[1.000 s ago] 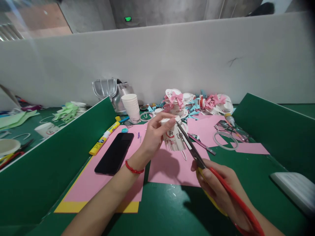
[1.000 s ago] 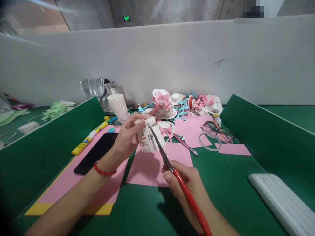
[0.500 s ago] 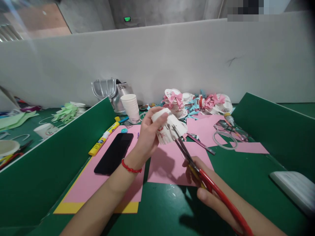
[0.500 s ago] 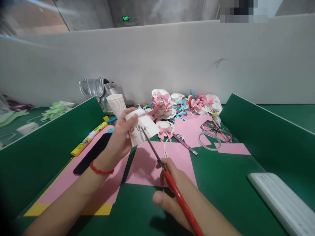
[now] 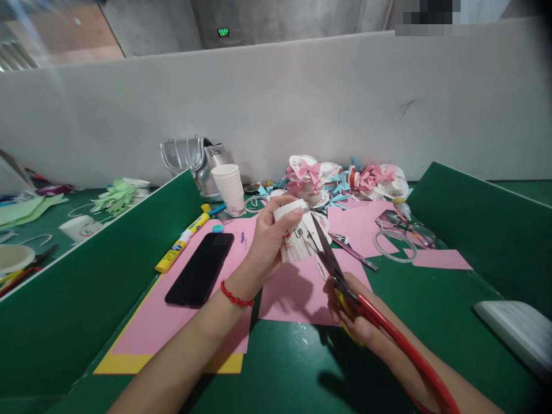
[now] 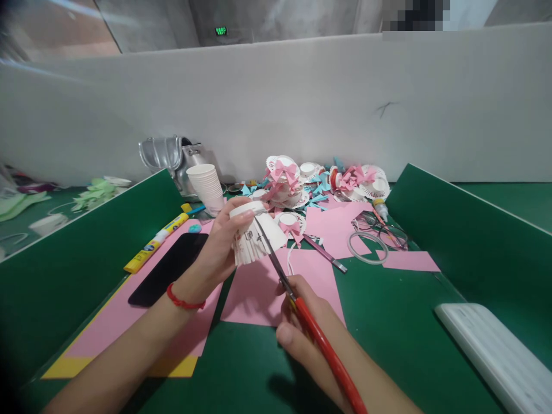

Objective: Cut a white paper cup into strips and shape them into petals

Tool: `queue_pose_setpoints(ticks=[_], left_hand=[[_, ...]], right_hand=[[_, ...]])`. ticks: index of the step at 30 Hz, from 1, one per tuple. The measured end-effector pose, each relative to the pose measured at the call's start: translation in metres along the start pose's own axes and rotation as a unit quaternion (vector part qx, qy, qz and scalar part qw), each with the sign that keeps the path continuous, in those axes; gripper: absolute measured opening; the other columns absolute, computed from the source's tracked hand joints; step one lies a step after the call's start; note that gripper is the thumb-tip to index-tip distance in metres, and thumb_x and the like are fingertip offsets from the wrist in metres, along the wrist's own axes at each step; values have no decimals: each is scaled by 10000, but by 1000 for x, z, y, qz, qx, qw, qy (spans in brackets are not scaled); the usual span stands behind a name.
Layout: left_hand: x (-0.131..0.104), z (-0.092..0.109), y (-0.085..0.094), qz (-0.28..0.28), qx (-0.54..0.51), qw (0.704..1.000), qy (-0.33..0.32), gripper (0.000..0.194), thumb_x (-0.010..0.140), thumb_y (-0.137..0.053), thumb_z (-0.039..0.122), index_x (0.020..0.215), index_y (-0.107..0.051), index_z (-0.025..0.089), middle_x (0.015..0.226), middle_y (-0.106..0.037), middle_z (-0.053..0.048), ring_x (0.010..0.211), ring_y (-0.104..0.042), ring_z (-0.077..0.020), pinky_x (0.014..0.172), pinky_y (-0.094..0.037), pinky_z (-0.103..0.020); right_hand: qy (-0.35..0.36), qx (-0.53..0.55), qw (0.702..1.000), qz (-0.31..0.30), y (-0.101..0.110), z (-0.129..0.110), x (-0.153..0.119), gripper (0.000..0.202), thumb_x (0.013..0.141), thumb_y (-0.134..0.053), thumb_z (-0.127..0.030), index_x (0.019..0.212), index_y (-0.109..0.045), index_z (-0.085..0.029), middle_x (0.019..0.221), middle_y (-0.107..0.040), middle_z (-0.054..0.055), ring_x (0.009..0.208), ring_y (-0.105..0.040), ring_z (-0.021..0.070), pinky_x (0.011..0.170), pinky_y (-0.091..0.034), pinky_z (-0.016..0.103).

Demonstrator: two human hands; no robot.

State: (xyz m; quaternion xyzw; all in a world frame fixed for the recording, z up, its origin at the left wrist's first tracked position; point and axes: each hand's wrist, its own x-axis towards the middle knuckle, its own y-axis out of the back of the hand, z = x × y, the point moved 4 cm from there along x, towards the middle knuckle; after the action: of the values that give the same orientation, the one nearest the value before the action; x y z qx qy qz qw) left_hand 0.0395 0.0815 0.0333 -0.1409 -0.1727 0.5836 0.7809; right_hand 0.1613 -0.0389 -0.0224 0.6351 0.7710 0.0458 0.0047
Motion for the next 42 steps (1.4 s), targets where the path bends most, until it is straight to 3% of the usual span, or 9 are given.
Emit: queue_pose_setpoints(ticks=[5,10,17,24,33,42], left_hand=[[-1,-1,-1,-3,-5,1000,6,290,627,-760,273,848,-585,207,780,-635,22,671,-606,-118,607,-487,-239],[-1,-1,-1,-3,-6,1000,6,281,614,-764,258,828,-589,207,726,-615,35,616,-574,-102,554,-459,-218],[-1,-1,-2,-4,-25,1000,-9,212,646,-744,260,774,-586,201,728,-617,31,625,-580,-102,572,-478,-224],[1,-1,-1,-6,-26,1000,-16,207,644,-740,252,772,-585,203,724,-628,34,652,-608,-115,587,-483,-225],[-1,0,-4,1,-41,999,-8,223,604,-759,247,745,-594,194,675,-629,42,591,-580,-99,557,-464,-214],[-1,-3,-3,-4,-45,999,5,256,595,-773,265,765,-596,196,692,-638,33,605,-591,-106,546,-470,-214]], right_hand=[[-7,6,1000,-26,1,-13,-1,573,783,-468,-787,999,-476,-256,616,-327,-69,505,-238,138,500,-197,281],[-31,9,999,19,4,-25,-7,524,793,-510,-755,989,-538,-270,636,-366,-43,534,-351,172,523,-304,297],[-27,10,999,47,4,-24,-8,502,825,-477,-744,926,-534,-256,670,-400,-26,626,-380,179,584,-345,297],[-27,-34,998,40,7,-16,-6,525,842,-434,-748,907,-540,-238,584,-294,-64,524,-325,151,504,-309,278],[-52,-62,996,38,8,-11,-6,610,825,-399,-787,898,-545,-199,565,-293,-67,489,-222,116,409,-167,230],[22,-95,994,51,12,-2,-5,469,940,-394,-630,781,-523,-208,524,-293,-79,455,-239,109,441,-174,270]])
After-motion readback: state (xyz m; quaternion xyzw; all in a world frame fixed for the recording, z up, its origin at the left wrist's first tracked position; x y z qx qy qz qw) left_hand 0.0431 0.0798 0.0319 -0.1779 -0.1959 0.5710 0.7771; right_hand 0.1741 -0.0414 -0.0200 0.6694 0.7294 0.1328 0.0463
